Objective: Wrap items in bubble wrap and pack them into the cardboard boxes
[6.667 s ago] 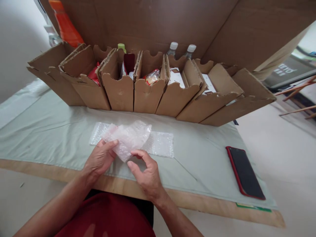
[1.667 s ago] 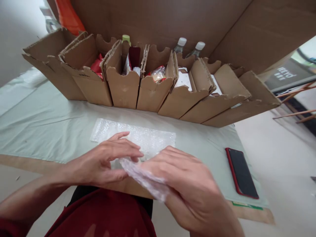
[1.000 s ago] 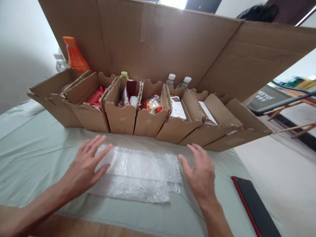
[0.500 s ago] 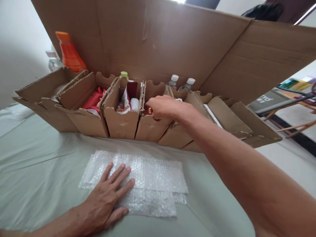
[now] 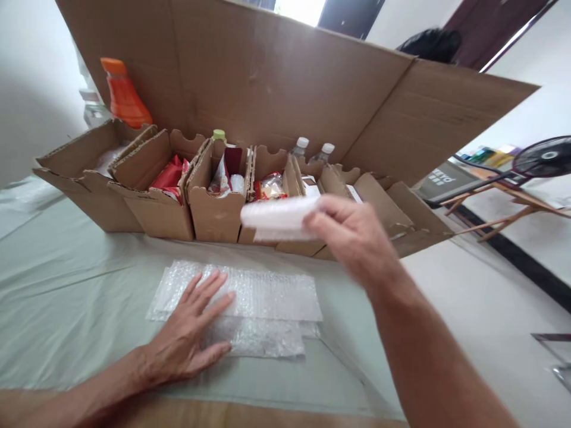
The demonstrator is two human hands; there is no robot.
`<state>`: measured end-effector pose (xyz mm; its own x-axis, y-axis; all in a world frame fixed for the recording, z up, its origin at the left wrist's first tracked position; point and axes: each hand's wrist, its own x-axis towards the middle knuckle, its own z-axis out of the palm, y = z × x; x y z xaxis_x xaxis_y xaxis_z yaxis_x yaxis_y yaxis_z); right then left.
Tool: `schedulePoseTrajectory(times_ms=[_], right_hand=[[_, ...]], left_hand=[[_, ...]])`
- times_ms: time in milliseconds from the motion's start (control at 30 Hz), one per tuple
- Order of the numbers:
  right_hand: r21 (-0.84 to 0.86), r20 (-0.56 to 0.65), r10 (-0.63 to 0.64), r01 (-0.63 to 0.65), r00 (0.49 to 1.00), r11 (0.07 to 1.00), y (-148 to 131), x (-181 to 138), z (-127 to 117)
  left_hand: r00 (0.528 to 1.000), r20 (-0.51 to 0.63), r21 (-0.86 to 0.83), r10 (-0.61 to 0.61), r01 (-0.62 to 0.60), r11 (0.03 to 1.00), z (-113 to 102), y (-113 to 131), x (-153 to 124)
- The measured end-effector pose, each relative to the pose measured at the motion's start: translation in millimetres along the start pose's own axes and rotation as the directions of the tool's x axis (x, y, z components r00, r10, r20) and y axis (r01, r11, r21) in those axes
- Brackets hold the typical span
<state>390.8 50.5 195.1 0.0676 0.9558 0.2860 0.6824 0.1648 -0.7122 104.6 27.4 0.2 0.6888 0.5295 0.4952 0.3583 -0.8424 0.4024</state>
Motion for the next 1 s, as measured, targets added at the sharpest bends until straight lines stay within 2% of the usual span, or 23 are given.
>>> schedulePoseTrajectory(times_ms=[33,100,167,267,333,400,467,500,567,600,667,733,800,867,900,933,1000], right_hand=[[0.116,0.095,0.057,-0.068,0.994,0.991,8.0,-19.4,7.5],[0.227,0.280,0.149,-0.216,0.948,0.950,21.7,-51.9,28.6],[0.235,0.434,0.198,-0.322,0.879,0.917,29.7,-76.1,50.9],[0.260,0.560,0.203,-0.403,0.803,0.878,34.6,-101.3,74.1],[0.358,0.577,0.166,-0.431,0.799,0.828,36.6,-114.7,80.9],[0.437,0.537,0.136,-0.412,0.833,0.799,37.9,-127.5,83.5],[0.414,0.461,0.128,-0.340,0.878,0.844,37.5,-139.5,84.2],[0.369,0.422,0.126,-0.297,0.898,0.881,36.4,-144.8,84.1],[0.292,0.346,0.112,-0.221,0.931,0.931,32.7,-152.7,82.3],[0.268,0.300,0.108,-0.193,0.948,0.944,29.9,-154.8,80.3],[0.212,0.202,0.089,-0.132,0.975,0.968,22.5,-155.0,74.5],[0.124,0.187,0.010,-0.034,0.982,0.992,12.0,-150.4,68.3],[0.071,0.263,-0.119,0.104,0.957,0.992,-0.5,-143.9,63.3],[0.069,0.295,-0.219,0.208,0.930,0.976,-12.6,-139.7,58.2],[0.072,0.263,-0.239,0.228,0.935,0.971,-17.4,-139.6,54.6],[0.064,0.200,-0.230,0.222,0.952,0.973,-20.8,-141.2,49.9],[-0.044,0.067,-0.148,0.151,0.987,0.988,-22.2,-148.6,37.6]], left_hand=[[0.994,-0.112,-0.025,-0.008,0.005,1.000,-5.1,5.3,2.3],[0.961,-0.267,-0.110,-0.078,0.050,0.993,-15.0,19.4,6.9],[0.941,-0.290,-0.229,-0.175,0.110,0.967,-19.7,34.9,10.5],[0.928,-0.142,-0.423,-0.344,0.257,0.869,-13.8,55.4,9.9],[0.870,0.005,-0.558,-0.493,0.411,0.721,-5.6,67.2,4.7],[0.773,0.144,-0.681,-0.618,0.530,0.505,1.8,77.0,-2.8],[0.704,0.243,-0.773,-0.667,0.556,0.306,6.3,82.4,-11.3],[0.693,0.287,-0.800,-0.661,0.553,0.232,6.8,82.4,-15.5],[0.708,0.338,-0.831,-0.620,0.534,0.156,2.7,75.8,-22.6],[0.730,0.331,-0.844,-0.597,0.513,0.159,-2.6,69.6,-24.9],[0.783,0.235,-0.869,-0.576,0.435,0.235,-19.7,55.0,-24.7],[0.828,0.081,-0.851,-0.554,0.347,0.394,-42.6,44.5,-16.2],[0.876,0.012,-0.752,-0.482,0.325,0.573,-63.9,43.6,-0.7],[0.921,0.073,-0.626,-0.382,0.340,0.702,-76.0,50.8,15.8],[0.931,0.143,-0.577,-0.337,0.355,0.736,-77.7,55.2,21.8],[0.927,0.223,-0.546,-0.300,0.374,0.749,-76.9,58.7,25.0],[0.885,0.381,-0.524,-0.267,0.444,0.727,-71.6,59.9,21.7]])
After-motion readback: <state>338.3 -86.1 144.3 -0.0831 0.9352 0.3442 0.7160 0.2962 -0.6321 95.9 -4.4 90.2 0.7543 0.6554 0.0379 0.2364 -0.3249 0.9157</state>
